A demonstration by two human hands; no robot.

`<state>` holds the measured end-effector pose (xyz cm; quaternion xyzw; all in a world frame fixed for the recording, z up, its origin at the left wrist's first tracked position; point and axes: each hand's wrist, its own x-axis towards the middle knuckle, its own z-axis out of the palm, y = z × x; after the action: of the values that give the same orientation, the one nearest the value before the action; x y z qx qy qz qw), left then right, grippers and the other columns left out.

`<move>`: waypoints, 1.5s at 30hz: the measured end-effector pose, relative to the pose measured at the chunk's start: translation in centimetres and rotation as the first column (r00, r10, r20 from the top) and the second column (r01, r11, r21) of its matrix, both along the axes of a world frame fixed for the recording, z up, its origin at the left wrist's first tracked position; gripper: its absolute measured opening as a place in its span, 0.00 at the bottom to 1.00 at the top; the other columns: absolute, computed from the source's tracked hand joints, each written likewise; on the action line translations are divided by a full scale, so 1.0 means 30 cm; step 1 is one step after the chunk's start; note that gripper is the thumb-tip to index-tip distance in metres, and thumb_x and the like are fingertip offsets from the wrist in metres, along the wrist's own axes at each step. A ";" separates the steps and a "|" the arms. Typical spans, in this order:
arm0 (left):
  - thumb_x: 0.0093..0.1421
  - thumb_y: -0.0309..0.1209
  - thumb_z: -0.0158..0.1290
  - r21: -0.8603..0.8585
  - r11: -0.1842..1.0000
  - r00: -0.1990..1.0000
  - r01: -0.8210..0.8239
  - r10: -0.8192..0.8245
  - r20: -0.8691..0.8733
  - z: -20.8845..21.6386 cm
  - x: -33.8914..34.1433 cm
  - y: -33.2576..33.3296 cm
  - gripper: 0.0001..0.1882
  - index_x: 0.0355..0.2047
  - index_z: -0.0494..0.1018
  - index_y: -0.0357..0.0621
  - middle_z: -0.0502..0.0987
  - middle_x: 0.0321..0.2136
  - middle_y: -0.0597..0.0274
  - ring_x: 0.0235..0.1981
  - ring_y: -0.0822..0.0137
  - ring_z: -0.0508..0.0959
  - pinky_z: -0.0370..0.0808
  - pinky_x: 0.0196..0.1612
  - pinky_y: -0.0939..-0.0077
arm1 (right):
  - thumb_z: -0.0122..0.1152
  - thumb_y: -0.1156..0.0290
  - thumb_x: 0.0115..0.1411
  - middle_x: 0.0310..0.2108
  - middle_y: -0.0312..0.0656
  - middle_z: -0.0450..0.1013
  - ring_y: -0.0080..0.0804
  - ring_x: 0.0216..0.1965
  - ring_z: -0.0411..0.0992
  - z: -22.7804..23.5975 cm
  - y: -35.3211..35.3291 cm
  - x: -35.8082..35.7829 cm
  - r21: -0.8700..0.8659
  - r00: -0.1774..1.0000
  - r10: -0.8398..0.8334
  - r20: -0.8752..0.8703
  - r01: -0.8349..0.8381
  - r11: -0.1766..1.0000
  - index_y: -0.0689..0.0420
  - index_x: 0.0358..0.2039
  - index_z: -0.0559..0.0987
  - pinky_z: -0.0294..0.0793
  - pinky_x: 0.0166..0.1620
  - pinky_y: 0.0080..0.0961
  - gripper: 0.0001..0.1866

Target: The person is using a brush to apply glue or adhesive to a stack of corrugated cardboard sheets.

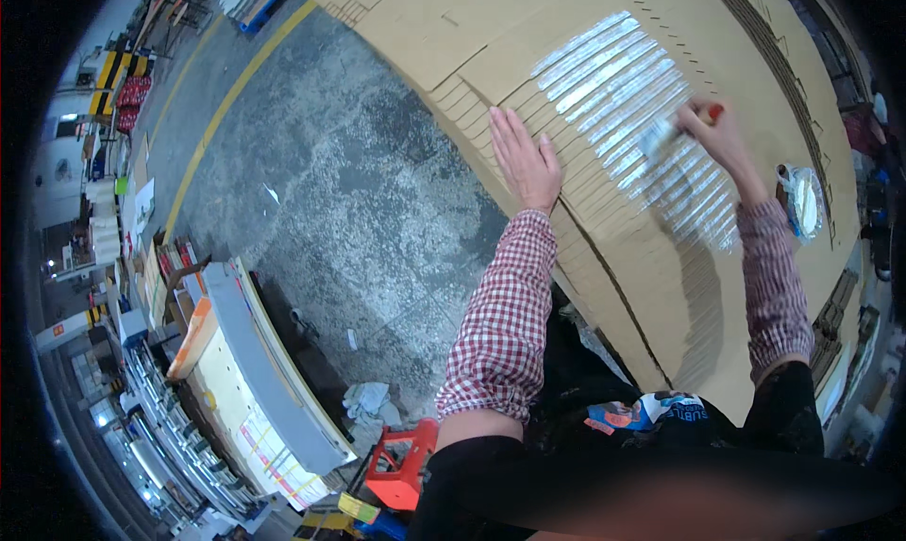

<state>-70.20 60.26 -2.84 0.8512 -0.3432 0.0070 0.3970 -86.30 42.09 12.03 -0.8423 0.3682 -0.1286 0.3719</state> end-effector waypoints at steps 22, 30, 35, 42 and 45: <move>0.62 0.35 0.35 0.150 0.989 0.997 0.002 0.010 -0.077 0.061 -0.426 0.142 0.32 0.61 0.41 0.28 0.40 0.63 0.40 0.65 0.49 0.39 0.35 0.64 0.58 | 0.59 0.73 0.54 0.20 0.39 0.70 0.24 0.21 0.66 -0.033 0.251 -0.146 -0.201 0.915 0.249 0.318 -0.191 0.961 0.63 0.22 0.74 0.65 0.26 0.21 0.08; 0.61 0.34 0.35 0.160 0.987 0.996 0.018 -0.003 -0.093 0.046 -0.421 0.144 0.32 0.61 0.41 0.27 0.40 0.63 0.40 0.65 0.49 0.40 0.35 0.64 0.59 | 0.58 0.74 0.53 0.19 0.39 0.70 0.24 0.21 0.67 0.049 0.375 -0.373 -0.141 0.980 0.195 -0.040 -0.199 0.970 0.64 0.22 0.74 0.64 0.26 0.21 0.08; 0.61 0.34 0.35 0.167 0.985 0.992 0.051 -0.031 -0.119 0.061 -0.417 0.146 0.32 0.61 0.41 0.27 0.40 0.63 0.39 0.65 0.48 0.39 0.35 0.64 0.58 | 0.57 0.72 0.54 0.18 0.40 0.69 0.23 0.21 0.67 -0.023 0.296 -0.289 -0.148 0.981 0.111 0.159 -0.088 0.985 0.65 0.21 0.73 0.64 0.27 0.21 0.09; 0.61 0.34 0.36 0.172 0.984 0.996 0.043 -0.027 -0.091 0.071 -0.409 0.147 0.33 0.60 0.41 0.26 0.40 0.63 0.39 0.65 0.48 0.39 0.34 0.64 0.58 | 0.57 0.70 0.54 0.17 0.34 0.69 0.16 0.22 0.65 0.102 0.250 -0.031 0.006 0.980 0.015 0.199 -0.017 1.000 0.64 0.22 0.75 0.63 0.27 0.15 0.10; 0.60 0.33 0.39 0.177 0.983 0.995 0.045 -0.028 -0.101 0.078 -0.410 0.149 0.33 0.60 0.42 0.26 0.40 0.63 0.38 0.65 0.47 0.40 0.36 0.64 0.56 | 0.57 0.70 0.55 0.17 0.35 0.70 0.16 0.22 0.65 0.043 0.189 0.164 -0.200 0.934 0.126 0.333 -0.060 0.978 0.63 0.22 0.76 0.63 0.26 0.15 0.10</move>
<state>-82.51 64.73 -0.49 0.8763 -0.3381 -0.0729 0.3355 -81.37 47.76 13.32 -0.8545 0.2435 -0.2901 0.3555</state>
